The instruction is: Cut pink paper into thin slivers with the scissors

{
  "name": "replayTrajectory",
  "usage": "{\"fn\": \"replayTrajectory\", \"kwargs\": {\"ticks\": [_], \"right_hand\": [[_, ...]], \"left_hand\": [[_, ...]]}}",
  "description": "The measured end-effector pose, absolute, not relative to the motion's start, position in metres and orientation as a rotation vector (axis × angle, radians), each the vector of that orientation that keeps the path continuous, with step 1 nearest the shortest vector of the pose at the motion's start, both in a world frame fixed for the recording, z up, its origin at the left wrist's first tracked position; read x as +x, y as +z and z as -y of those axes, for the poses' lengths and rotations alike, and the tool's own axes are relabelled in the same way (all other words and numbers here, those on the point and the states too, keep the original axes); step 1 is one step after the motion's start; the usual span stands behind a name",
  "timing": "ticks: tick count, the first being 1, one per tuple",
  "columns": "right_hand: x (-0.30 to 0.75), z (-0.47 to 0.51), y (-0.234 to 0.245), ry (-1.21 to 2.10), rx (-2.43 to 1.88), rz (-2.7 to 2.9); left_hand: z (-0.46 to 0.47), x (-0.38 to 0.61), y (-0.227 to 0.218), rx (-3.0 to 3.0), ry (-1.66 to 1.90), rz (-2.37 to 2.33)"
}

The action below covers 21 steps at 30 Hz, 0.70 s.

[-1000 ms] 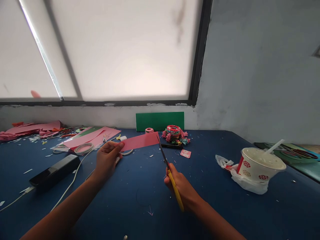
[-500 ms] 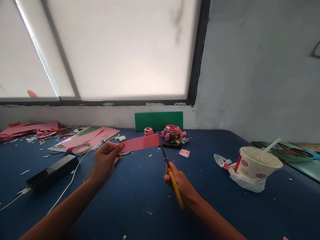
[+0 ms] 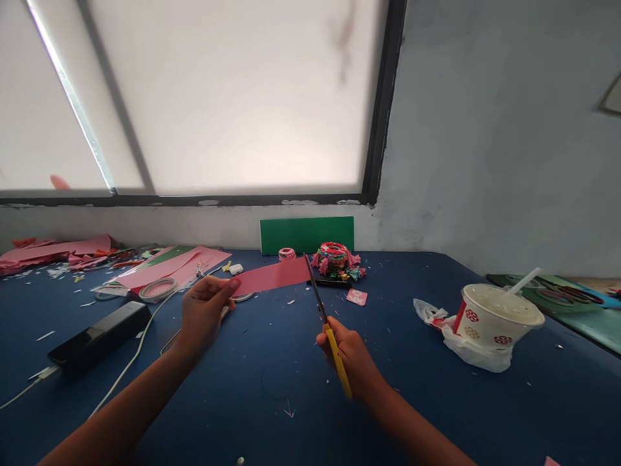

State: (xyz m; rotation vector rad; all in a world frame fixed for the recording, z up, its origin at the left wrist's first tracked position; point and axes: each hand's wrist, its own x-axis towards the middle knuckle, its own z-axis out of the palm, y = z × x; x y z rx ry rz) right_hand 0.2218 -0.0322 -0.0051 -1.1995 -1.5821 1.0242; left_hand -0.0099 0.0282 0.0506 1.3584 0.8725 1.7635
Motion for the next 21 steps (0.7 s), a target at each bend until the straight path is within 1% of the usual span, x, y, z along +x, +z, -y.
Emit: {"fn": "replayTrajectory", "kwargs": {"ticks": [5,11,21], "right_hand": [[0.224,0.028,-0.012,1.067,-1.190,1.524],[0.228,0.021,-0.028,0.951,-1.152,1.648],[0.221,0.026,-0.023,1.008,-1.169,1.714]], "left_hand": [[-0.031,-0.012,0.049,1.364,1.772,-0.874],[-0.030,-0.012,0.050,1.329,1.767,-0.864],[-0.029,-0.011,0.054,1.261,1.799,-0.869]]}}
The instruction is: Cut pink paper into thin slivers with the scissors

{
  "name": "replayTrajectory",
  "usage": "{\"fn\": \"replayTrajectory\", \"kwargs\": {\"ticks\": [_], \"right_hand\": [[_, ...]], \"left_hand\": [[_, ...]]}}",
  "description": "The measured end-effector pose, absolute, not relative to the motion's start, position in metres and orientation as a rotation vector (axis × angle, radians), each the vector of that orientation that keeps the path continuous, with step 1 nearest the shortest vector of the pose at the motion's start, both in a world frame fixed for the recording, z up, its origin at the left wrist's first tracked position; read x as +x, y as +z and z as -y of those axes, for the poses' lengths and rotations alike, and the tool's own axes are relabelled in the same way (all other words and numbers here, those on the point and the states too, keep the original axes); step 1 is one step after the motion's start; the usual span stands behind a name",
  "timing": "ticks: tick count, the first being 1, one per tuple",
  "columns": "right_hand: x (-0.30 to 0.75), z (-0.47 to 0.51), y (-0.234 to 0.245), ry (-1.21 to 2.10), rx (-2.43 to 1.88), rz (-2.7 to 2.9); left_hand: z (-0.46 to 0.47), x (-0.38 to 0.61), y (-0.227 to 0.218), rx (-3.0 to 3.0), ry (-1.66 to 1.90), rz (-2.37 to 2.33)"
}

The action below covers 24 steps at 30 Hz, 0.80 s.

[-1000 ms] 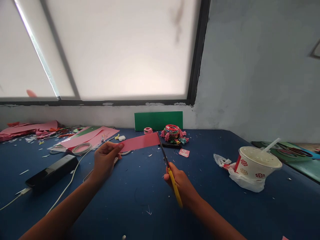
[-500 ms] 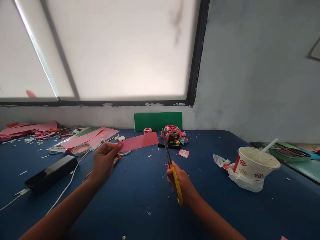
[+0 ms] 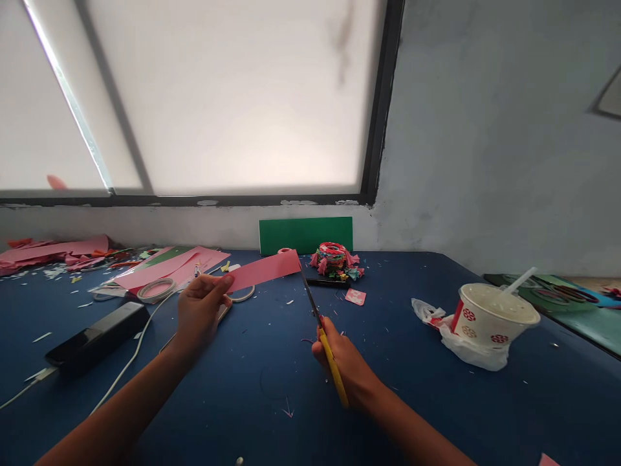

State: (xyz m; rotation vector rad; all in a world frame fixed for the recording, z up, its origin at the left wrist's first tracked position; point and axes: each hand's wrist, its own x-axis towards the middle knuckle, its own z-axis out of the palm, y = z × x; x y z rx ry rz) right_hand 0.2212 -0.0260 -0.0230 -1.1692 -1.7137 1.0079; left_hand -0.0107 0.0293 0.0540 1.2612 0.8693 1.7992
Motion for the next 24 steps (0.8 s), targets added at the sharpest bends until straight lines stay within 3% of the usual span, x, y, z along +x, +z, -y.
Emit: {"fn": "replayTrajectory", "kwargs": {"ticks": [24], "right_hand": [[0.2227,0.0245,-0.0223,0.932,-1.138,1.668]], "left_hand": [[-0.0274,-0.0083,0.0513,1.408,1.782,-0.918]]}}
